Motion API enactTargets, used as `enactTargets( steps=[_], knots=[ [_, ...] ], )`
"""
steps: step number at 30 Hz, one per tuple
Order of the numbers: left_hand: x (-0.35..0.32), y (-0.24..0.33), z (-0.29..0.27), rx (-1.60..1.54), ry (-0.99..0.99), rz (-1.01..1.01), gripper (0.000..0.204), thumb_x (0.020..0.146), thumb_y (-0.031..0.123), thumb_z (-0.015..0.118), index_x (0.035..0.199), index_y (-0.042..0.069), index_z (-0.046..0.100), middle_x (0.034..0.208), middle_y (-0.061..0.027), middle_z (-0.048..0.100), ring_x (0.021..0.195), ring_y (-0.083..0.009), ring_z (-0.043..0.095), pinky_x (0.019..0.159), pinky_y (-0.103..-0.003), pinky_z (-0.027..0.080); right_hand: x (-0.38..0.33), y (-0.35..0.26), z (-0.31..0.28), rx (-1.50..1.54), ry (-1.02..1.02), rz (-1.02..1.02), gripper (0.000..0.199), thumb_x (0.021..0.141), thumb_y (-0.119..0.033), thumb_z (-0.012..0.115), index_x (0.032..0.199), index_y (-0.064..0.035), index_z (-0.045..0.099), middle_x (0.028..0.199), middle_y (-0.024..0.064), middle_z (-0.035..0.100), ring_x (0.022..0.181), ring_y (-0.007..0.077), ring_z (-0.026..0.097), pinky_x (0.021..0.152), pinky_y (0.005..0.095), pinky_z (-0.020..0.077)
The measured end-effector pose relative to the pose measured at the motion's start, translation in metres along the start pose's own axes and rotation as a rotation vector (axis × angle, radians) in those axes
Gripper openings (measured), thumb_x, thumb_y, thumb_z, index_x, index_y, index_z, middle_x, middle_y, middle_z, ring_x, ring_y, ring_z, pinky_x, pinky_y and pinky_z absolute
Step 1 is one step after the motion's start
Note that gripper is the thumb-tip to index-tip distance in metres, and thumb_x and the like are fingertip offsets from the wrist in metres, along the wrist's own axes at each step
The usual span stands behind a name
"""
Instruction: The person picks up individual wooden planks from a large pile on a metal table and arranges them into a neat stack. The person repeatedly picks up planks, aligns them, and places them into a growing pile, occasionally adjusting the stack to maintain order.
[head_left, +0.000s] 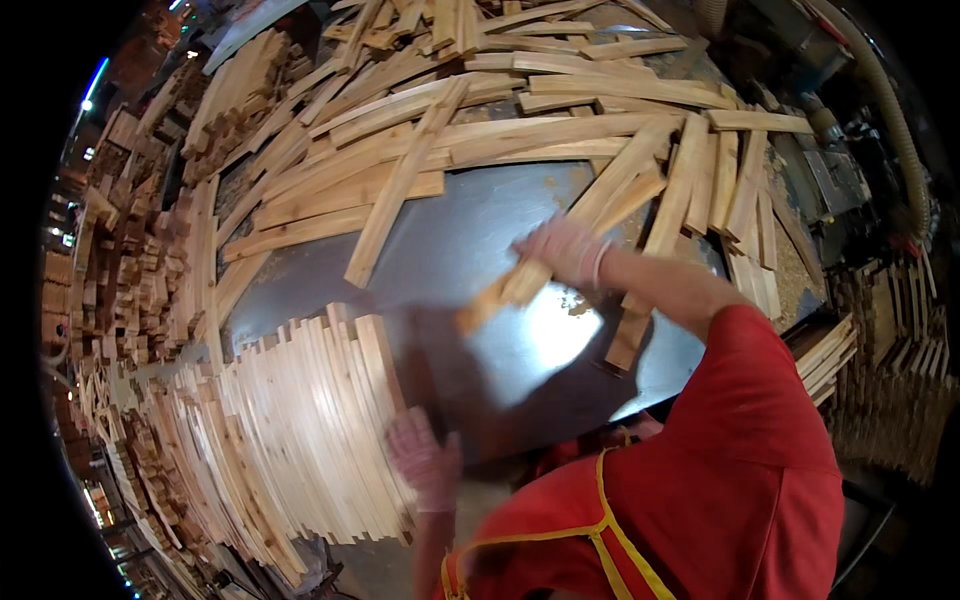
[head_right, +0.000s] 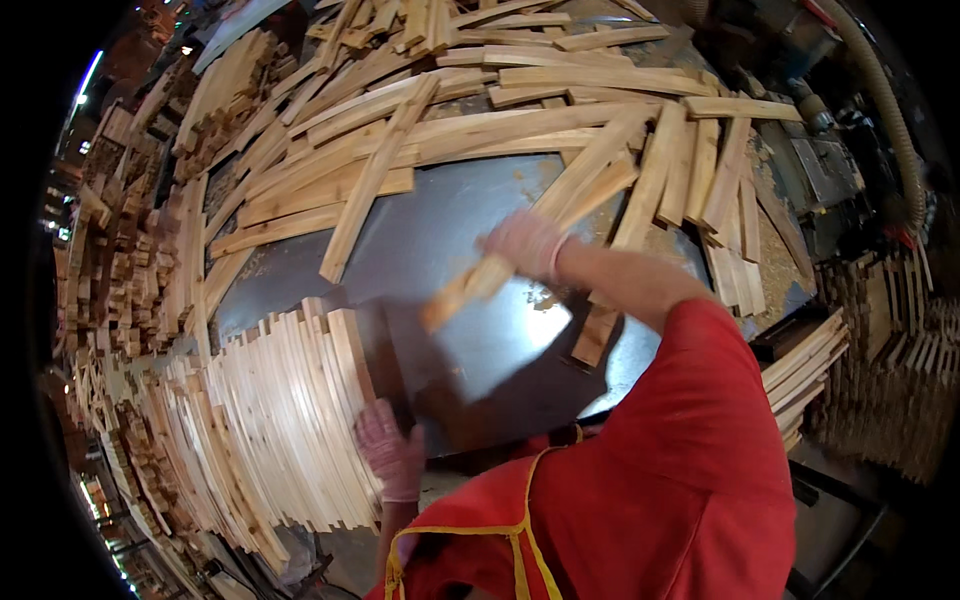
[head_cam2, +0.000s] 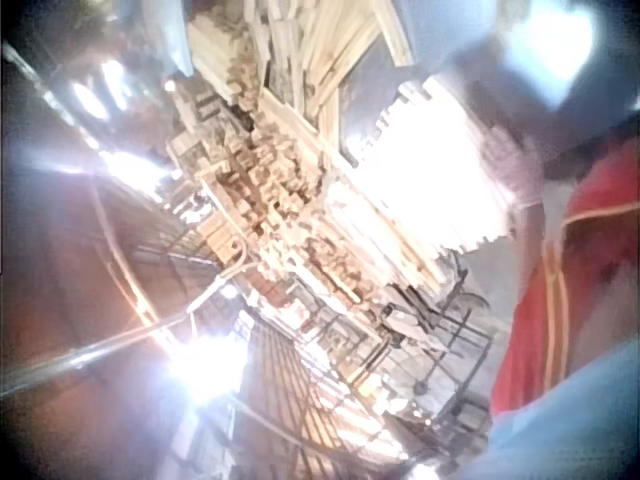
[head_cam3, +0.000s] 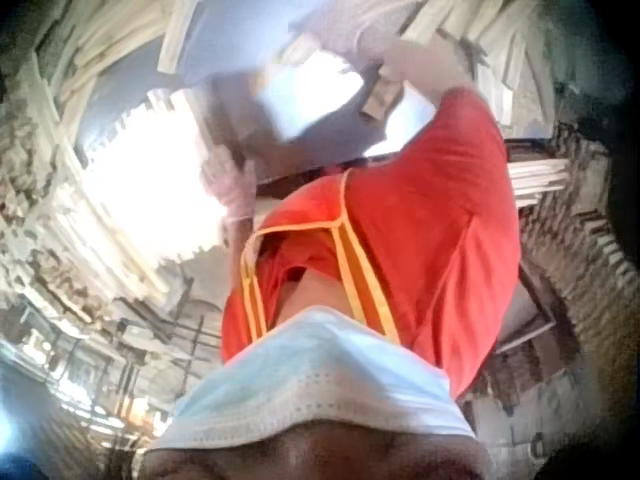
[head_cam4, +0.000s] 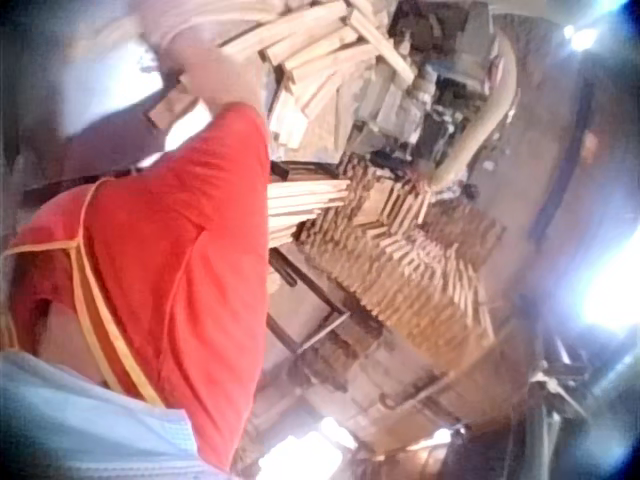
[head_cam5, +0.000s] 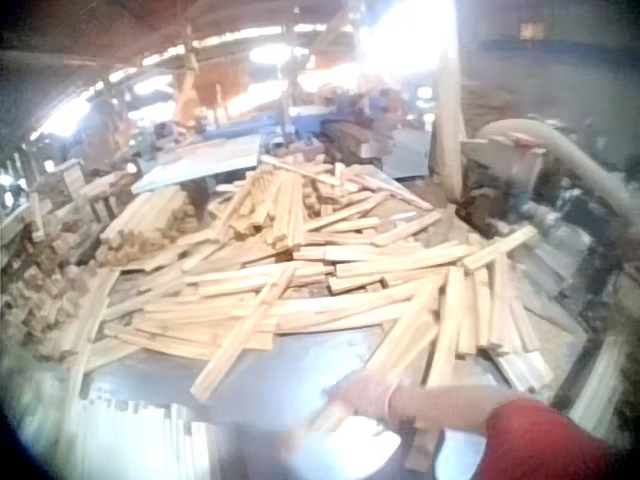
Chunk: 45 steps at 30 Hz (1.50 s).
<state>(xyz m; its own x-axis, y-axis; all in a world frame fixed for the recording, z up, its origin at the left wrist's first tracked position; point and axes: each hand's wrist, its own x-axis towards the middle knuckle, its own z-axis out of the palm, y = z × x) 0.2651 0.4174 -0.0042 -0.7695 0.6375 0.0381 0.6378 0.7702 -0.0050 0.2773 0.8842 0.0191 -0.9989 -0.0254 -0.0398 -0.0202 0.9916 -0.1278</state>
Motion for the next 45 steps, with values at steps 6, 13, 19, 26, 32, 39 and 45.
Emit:
enactTargets(
  steps=[6, 13, 19, 26, 32, 39, 45],
  knots=[
    [0.025, 0.110, -0.015, -0.220, -0.381, 0.173, 0.104, 0.080, 0.048, 0.085, 0.164, 0.010, 0.037, 0.153, -0.0208, 0.054, 0.144, -0.0421, 0.049, 0.120, -0.058, 0.037, -0.051, -0.069, -0.012, 0.296, 0.222, 0.058, 0.060, 0.080, -0.031, 0.080, 0.135, -0.0127, 0.063, 0.117, 0.0150, 0.068, 0.117, 0.0354, 0.064, 0.103, 0.0480, 0.0512],
    [-0.006, 0.071, -0.013, -0.588, -0.408, -0.024, 0.091, 0.087, 0.036, 0.080, 0.163, 0.008, 0.040, 0.134, -0.0247, 0.066, 0.121, -0.0420, 0.066, 0.103, -0.050, 0.053, -0.134, 0.053, 0.009, 0.066, 0.357, 1.328, 0.074, 0.075, -0.028, 0.084, 0.140, -0.0048, 0.056, 0.135, 0.0232, 0.062, 0.128, 0.0402, 0.059, 0.107, 0.0470, 0.0503],
    [-0.033, 0.025, -0.018, -1.185, -0.397, -0.405, 0.077, 0.097, 0.024, 0.070, 0.162, -0.004, 0.038, 0.142, -0.0215, 0.065, 0.126, -0.0278, 0.065, 0.108, -0.038, 0.049, -0.132, -0.126, 0.042, 0.962, 0.686, 1.007, 0.085, 0.077, -0.005, 0.073, 0.157, 0.0022, 0.043, 0.144, 0.0262, 0.054, 0.136, 0.0396, 0.054, 0.115, 0.0415, 0.0448],
    [-0.062, -0.012, -0.034, -0.600, -0.375, -0.229, 0.077, 0.097, 0.044, 0.071, 0.158, 0.003, 0.047, 0.150, -0.0213, 0.058, 0.137, -0.0384, 0.056, 0.113, -0.048, 0.046, -0.074, -0.343, 0.084, 1.203, 0.036, 0.646, 0.074, 0.084, -0.020, 0.073, 0.151, 0.0028, 0.051, 0.130, 0.0292, 0.067, 0.122, 0.0405, 0.065, 0.109, 0.0415, 0.0504],
    [-0.084, -0.011, -0.016, -0.151, -0.079, -0.090, 0.100, 0.088, 0.055, 0.076, 0.162, 0.001, 0.037, 0.163, -0.0225, 0.042, 0.152, -0.0461, 0.036, 0.126, -0.059, 0.028, -0.031, -0.312, 0.086, 1.246, -0.322, -0.012, 0.033, 0.085, -0.021, 0.073, 0.111, -0.0023, 0.061, 0.098, 0.0208, 0.068, 0.092, 0.0378, 0.065, 0.084, 0.0473, 0.0517],
    [-0.079, -0.017, -0.012, -0.032, -0.065, -0.092, 0.082, 0.088, 0.040, 0.075, 0.157, 0.006, 0.046, 0.156, -0.0204, 0.047, 0.147, -0.0458, 0.041, 0.124, -0.062, 0.031, 0.002, -0.084, -0.023, 0.212, -0.052, 0.329, 0.045, 0.079, -0.020, 0.073, 0.121, -0.0056, 0.064, 0.125, 0.0237, 0.068, 0.119, 0.0417, 0.065, 0.102, 0.0487, 0.0546],
    [-0.065, -0.006, -0.008, 0.102, -0.017, -0.055, 0.082, 0.084, 0.036, 0.078, 0.156, 0.011, 0.048, 0.156, -0.0193, 0.045, 0.148, -0.0452, 0.040, 0.123, -0.064, 0.031, -0.012, 0.089, 0.007, -0.374, -0.134, 0.482, 0.069, 0.087, -0.019, 0.075, 0.152, -0.0178, 0.053, 0.146, 0.0119, 0.064, 0.139, 0.0340, 0.056, 0.113, 0.0513, 0.0454]
  ],
)
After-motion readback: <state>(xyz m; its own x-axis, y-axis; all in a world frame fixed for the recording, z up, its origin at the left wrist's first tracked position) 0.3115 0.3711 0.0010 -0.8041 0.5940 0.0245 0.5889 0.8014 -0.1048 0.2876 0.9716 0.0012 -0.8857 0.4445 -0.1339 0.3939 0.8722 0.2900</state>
